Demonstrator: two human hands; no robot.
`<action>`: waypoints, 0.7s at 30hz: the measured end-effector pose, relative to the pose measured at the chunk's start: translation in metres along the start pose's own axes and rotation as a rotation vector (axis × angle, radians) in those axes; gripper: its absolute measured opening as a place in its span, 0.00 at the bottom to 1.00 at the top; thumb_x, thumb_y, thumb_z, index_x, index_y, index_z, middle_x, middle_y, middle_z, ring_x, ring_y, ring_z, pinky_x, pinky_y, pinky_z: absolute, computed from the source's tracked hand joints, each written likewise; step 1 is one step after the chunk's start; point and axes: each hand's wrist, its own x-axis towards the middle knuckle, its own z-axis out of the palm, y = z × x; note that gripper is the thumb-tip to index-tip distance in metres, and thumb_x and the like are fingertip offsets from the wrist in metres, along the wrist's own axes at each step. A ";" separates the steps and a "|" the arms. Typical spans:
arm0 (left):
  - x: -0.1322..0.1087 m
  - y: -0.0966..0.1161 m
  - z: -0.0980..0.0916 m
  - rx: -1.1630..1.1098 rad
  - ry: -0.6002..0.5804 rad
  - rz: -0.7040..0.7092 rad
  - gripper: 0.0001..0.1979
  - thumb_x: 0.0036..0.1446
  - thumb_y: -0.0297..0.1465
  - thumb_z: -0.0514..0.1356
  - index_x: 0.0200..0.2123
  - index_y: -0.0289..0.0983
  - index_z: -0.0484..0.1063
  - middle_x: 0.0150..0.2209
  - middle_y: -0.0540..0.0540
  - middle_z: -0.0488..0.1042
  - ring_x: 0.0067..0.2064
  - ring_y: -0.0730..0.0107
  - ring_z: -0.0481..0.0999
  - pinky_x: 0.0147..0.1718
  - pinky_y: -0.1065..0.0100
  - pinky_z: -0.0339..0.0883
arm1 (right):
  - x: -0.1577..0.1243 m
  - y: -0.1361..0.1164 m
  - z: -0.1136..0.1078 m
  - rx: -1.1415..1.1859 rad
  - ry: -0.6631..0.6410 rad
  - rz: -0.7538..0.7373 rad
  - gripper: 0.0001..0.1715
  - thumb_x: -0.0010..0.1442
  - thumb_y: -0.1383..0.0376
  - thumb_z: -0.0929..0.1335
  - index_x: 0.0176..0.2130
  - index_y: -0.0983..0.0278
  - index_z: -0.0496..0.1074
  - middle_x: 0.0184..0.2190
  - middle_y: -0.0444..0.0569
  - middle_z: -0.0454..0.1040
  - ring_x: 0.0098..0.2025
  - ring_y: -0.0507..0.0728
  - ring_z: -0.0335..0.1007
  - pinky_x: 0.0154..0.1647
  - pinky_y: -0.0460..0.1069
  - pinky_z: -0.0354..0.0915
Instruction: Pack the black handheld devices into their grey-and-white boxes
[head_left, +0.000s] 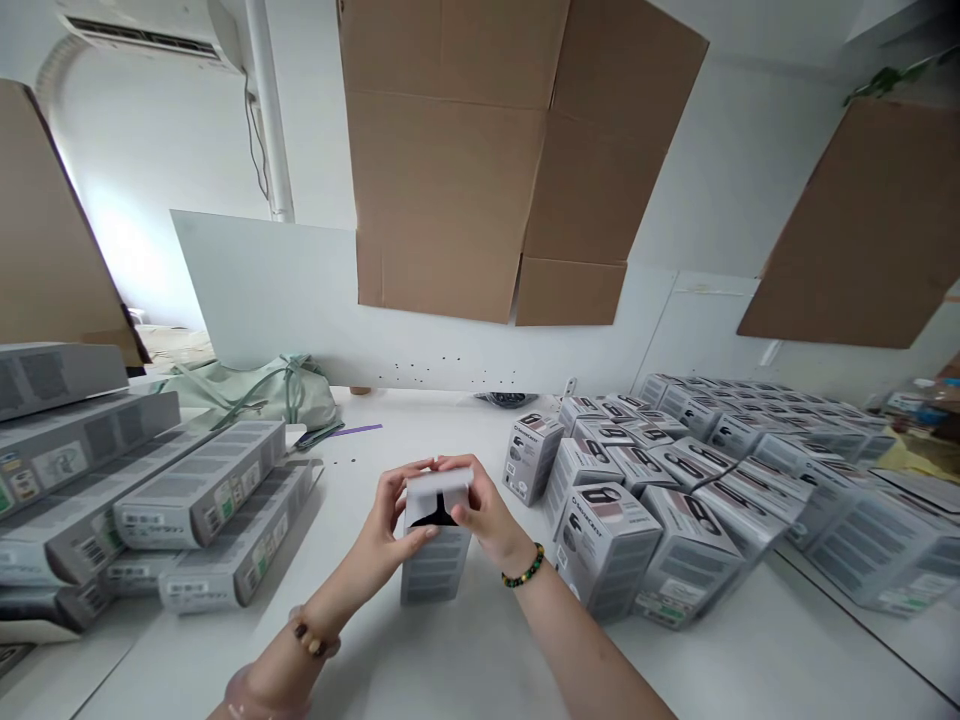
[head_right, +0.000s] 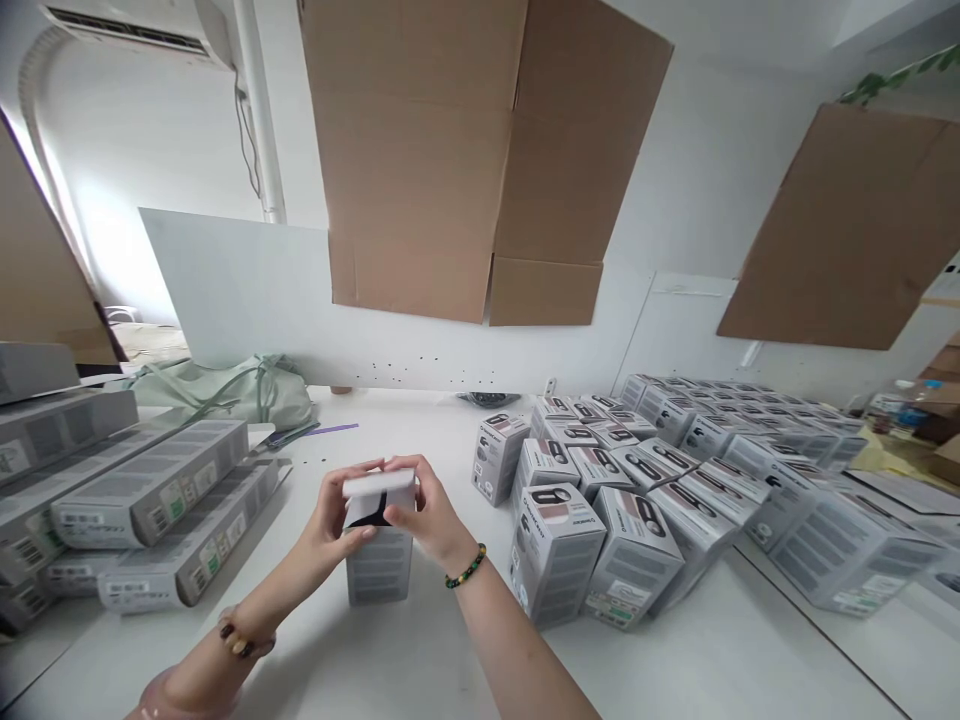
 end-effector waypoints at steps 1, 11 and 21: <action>0.001 -0.003 -0.001 -0.003 -0.007 0.026 0.19 0.57 0.40 0.65 0.48 0.48 0.62 0.62 0.45 0.60 0.66 0.52 0.59 0.56 0.55 0.64 | -0.001 0.001 -0.001 -0.065 0.001 -0.042 0.29 0.47 0.44 0.75 0.41 0.57 0.73 0.48 0.51 0.70 0.61 0.63 0.62 0.60 0.57 0.61; -0.001 -0.008 -0.002 0.053 0.019 0.030 0.19 0.57 0.48 0.62 0.47 0.47 0.65 0.60 0.42 0.63 0.64 0.50 0.61 0.58 0.49 0.57 | -0.003 -0.012 -0.008 -0.248 -0.056 -0.130 0.04 0.59 0.59 0.72 0.35 0.56 0.79 0.44 0.49 0.74 0.57 0.58 0.67 0.61 0.59 0.61; 0.001 -0.006 0.000 0.023 0.005 0.058 0.14 0.60 0.44 0.60 0.45 0.45 0.65 0.59 0.42 0.64 0.63 0.53 0.63 0.55 0.52 0.64 | -0.005 -0.014 -0.016 -0.416 -0.126 -0.148 0.08 0.61 0.57 0.71 0.37 0.56 0.80 0.51 0.51 0.74 0.61 0.60 0.64 0.62 0.60 0.62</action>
